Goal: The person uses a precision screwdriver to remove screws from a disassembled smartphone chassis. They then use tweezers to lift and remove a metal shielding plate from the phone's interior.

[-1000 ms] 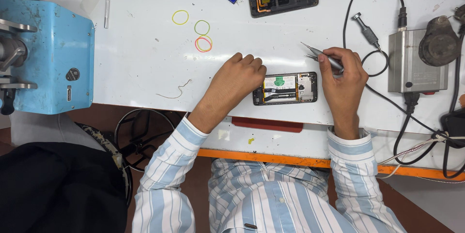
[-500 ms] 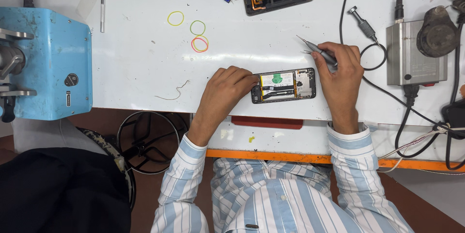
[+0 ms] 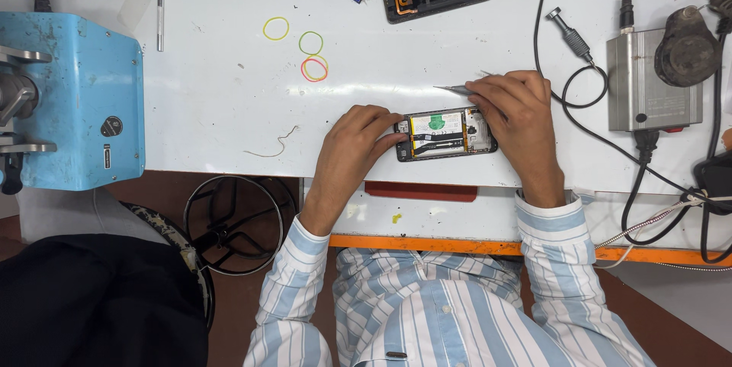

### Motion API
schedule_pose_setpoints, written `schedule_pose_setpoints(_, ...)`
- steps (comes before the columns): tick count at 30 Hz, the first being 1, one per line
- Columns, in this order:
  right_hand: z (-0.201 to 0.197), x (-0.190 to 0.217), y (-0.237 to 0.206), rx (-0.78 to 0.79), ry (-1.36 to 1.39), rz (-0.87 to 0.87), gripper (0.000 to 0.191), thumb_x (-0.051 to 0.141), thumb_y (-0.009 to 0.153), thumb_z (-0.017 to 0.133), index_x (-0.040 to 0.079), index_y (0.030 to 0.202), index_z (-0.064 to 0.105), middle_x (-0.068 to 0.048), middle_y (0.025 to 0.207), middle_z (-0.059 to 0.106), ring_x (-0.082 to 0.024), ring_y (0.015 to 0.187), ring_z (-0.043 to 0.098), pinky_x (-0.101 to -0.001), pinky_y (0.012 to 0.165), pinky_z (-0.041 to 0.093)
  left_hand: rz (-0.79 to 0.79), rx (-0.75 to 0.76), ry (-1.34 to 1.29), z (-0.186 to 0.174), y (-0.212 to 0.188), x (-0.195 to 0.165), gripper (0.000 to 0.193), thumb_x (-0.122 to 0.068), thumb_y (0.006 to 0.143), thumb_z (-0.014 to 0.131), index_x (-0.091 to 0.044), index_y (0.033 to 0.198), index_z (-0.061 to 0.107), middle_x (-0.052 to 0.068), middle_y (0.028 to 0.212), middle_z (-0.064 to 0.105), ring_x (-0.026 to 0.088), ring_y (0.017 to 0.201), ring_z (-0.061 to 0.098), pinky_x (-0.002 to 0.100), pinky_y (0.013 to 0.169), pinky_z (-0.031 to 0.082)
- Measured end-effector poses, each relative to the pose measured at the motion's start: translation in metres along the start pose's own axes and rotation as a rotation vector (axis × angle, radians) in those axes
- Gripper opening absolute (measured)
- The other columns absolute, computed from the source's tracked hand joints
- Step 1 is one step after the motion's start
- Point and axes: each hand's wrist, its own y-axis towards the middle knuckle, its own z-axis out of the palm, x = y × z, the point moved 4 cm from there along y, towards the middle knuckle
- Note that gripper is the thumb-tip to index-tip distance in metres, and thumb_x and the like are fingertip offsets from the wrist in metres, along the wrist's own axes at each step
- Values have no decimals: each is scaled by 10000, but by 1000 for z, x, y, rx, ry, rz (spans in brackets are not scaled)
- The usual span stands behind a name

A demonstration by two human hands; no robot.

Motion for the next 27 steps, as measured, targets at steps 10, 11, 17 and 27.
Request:
schedule_pose_setpoints(10, 2, -3, 0, -11, -5, 16, 192, 139, 965, 787, 106, 1154, 787, 7, 1171, 735, -228, 1127, 554, -351, 1017, 397, -119, -62, -5, 12, 3, -5, 146, -147, 833, 790, -68, 956, 788, 38, 1029, 748, 220, 974, 656, 345, 852, 546)
schedule_pose_setpoints(11, 2, -3, -1, -23, -10, 9, 184, 138, 962, 792, 100, 1142, 786, -4, 1188, 731, -241, 1133, 548, -356, 1013, 402, -119, -68, -13, 12, 3, -5, 131, -139, 843, 784, -70, 955, 789, 34, 1027, 751, 217, 976, 657, 342, 858, 546)
schedule_pose_setpoints(17, -5, -1, -9, -184, 37, -11, 108, 83, 1019, 783, 78, 1127, 782, -38, 1216, 704, -258, 1177, 546, -377, 1013, 486, -162, -63, -55, 14, 5, -4, 114, -140, 864, 767, -68, 952, 780, 30, 977, 748, 211, 951, 657, 339, 847, 546)
schedule_pose_setpoints(27, 4, 33, -40, 98, -48, -6, 591, 299, 792, 839, 36, 1297, 676, -116, 1369, 633, -312, 1313, 452, -459, 1091, 368, -234, -193, -74, 7, -4, -3, 216, -171, 922, 762, -29, 1084, 754, 105, 1025, 696, 259, 948, 639, 369, 813, 542)
